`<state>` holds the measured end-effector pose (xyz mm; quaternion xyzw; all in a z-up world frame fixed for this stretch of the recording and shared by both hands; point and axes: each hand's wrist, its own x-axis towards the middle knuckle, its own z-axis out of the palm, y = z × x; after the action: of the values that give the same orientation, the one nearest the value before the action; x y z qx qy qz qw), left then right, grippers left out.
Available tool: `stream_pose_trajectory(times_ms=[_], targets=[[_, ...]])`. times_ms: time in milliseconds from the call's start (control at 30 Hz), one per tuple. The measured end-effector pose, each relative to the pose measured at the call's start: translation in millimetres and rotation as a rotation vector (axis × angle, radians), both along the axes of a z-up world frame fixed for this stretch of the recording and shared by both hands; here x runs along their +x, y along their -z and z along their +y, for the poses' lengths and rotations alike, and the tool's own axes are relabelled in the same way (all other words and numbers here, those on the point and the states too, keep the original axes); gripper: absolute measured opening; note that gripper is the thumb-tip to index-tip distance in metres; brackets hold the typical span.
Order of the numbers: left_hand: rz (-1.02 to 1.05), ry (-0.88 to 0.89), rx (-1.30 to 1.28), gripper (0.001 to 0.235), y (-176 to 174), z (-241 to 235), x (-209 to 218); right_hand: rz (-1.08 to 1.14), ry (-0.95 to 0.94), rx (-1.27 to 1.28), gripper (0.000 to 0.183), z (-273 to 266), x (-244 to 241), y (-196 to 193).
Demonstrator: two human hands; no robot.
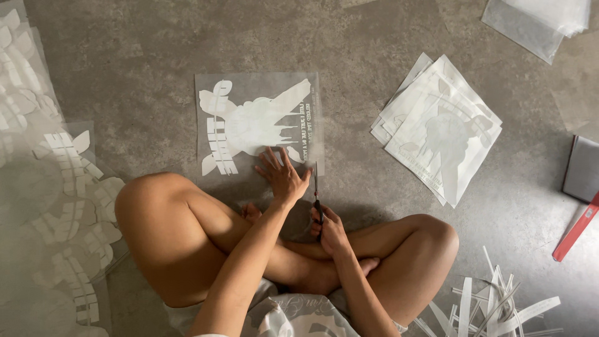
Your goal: The person sits on the floor and uses scissors to cut out white sticker designs from a transparent sheet. They trim the edges of the designs and separate them from the backing material, placing the cut pieces aside.
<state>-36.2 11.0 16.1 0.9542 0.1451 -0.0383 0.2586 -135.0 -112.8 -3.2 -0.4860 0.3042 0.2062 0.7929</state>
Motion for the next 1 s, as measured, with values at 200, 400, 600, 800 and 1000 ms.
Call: stream_pose_trajectory(times_ms=[200, 400, 600, 800, 1000], targets=[[-0.047, 0.05, -0.017, 0.084, 4, -2, 2, 0.006, 0.002, -0.041, 0.039, 2, 3, -16], [-0.085, 0.001, -0.073, 0.086, 4, -3, 2, 0.017, 0.022, -0.049, 0.04, 2, 4, -14], [-0.038, 0.009, -0.031, 0.09, -6, -3, 3, 0.011, 0.022, -0.072, 0.042, 4, 6, -21], [-0.042, 0.031, -0.012, 0.093, -2, -3, 2, 0.005, 0.064, -0.08, 0.042, 12, 5, -35], [-0.045, 0.047, 0.009, 0.098, 16, -4, 5, 0.002, 0.057, -0.104, 0.038, 15, 7, -35]])
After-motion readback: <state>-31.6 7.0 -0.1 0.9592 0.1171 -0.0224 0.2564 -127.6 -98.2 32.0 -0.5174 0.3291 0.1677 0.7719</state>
